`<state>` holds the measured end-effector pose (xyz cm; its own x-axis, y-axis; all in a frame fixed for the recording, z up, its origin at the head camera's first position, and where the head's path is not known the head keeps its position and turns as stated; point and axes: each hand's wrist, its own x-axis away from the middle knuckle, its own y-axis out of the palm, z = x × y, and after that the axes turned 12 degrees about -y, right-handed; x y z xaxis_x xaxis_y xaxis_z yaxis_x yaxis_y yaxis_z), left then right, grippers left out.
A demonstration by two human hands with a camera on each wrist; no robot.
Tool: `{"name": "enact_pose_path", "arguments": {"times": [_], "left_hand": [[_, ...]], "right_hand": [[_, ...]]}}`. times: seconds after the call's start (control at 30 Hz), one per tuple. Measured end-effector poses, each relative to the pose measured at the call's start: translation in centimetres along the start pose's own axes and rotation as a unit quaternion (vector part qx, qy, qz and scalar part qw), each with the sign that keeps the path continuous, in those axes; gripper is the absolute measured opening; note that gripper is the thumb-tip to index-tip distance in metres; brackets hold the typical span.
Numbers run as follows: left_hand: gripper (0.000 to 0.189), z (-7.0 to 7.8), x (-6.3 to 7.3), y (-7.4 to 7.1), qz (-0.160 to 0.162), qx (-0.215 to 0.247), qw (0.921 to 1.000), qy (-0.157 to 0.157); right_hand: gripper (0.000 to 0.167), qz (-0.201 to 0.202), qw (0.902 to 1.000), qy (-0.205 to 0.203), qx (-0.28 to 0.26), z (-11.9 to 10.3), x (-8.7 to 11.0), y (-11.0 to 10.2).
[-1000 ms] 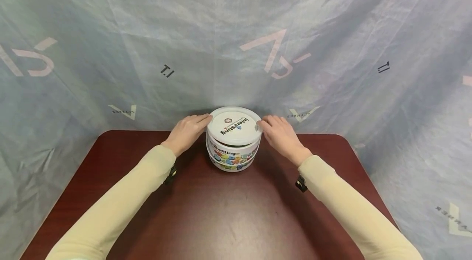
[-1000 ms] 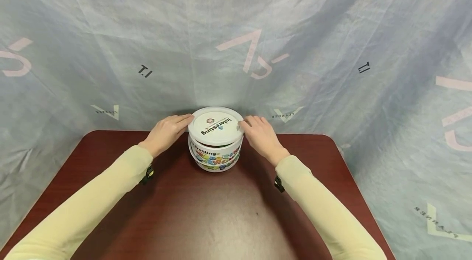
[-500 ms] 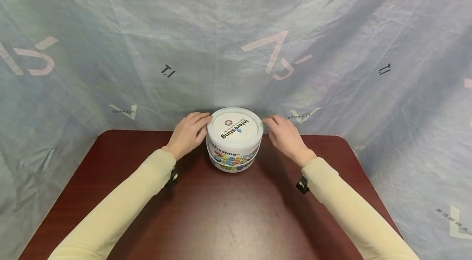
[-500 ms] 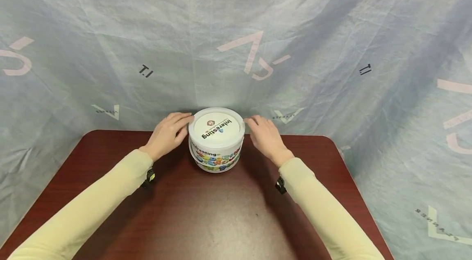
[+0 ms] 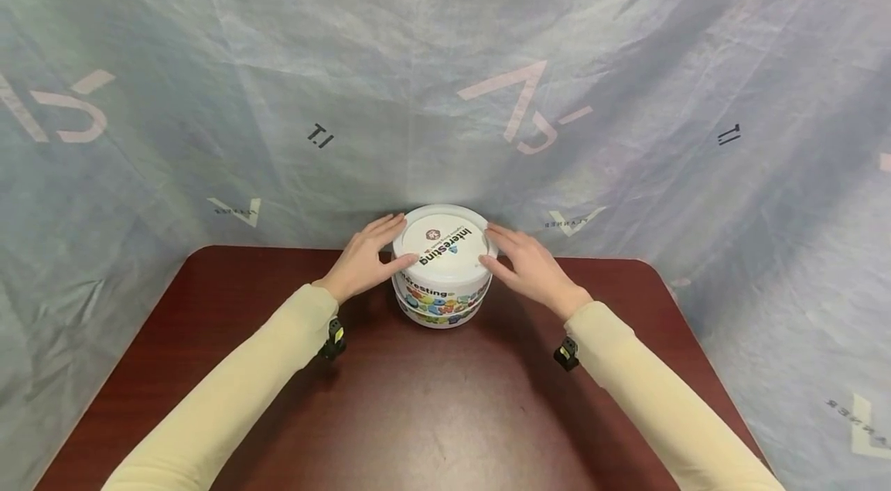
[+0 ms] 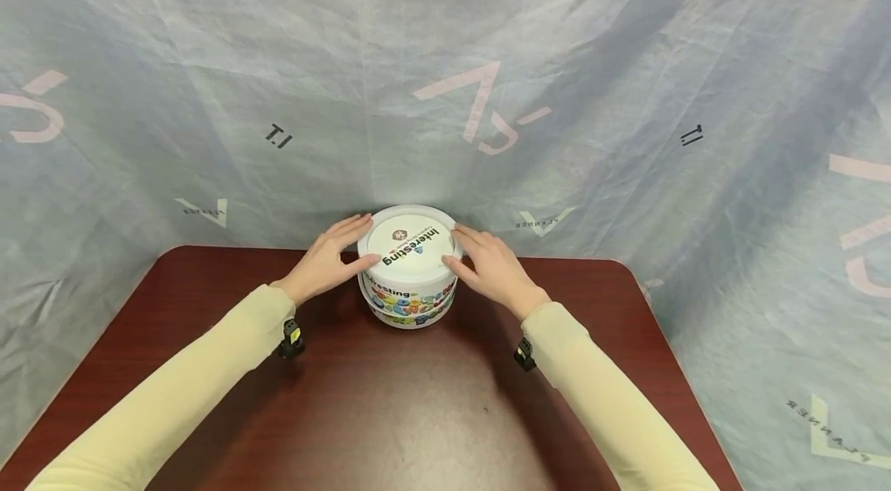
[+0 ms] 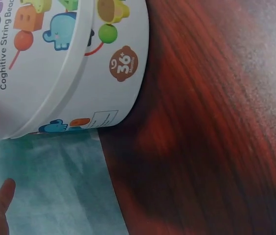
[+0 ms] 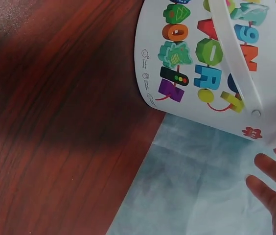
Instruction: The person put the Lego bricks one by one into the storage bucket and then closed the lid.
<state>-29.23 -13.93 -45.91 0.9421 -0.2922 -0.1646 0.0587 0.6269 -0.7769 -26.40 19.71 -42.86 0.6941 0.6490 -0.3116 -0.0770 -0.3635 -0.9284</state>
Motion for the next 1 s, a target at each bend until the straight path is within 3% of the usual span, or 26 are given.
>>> {"name": "enact_pose_path", "arguments": {"times": [0.57, 0.73, 1.0], "left_hand": [[0.084, 0.3, 1.5, 0.5, 0.005, 0.022, 0.9997, -0.007], [0.081, 0.2, 1.9, 0.6, 0.0, 0.038, 0.999, -0.023], [0.081, 0.6, 1.0, 0.7, 0.005, 0.024, 0.9996, -0.013]], "right_hand": [[0.064, 0.045, 0.9973, 0.018, -0.054, -0.5, 1.0, 1.8], [0.062, 0.052, 0.9968, 0.023, -0.056, -0.8, 1.1, 2.3], [0.058, 0.08, 0.9961, 0.022, -0.031, -0.1, 1.1, 1.7]]}}
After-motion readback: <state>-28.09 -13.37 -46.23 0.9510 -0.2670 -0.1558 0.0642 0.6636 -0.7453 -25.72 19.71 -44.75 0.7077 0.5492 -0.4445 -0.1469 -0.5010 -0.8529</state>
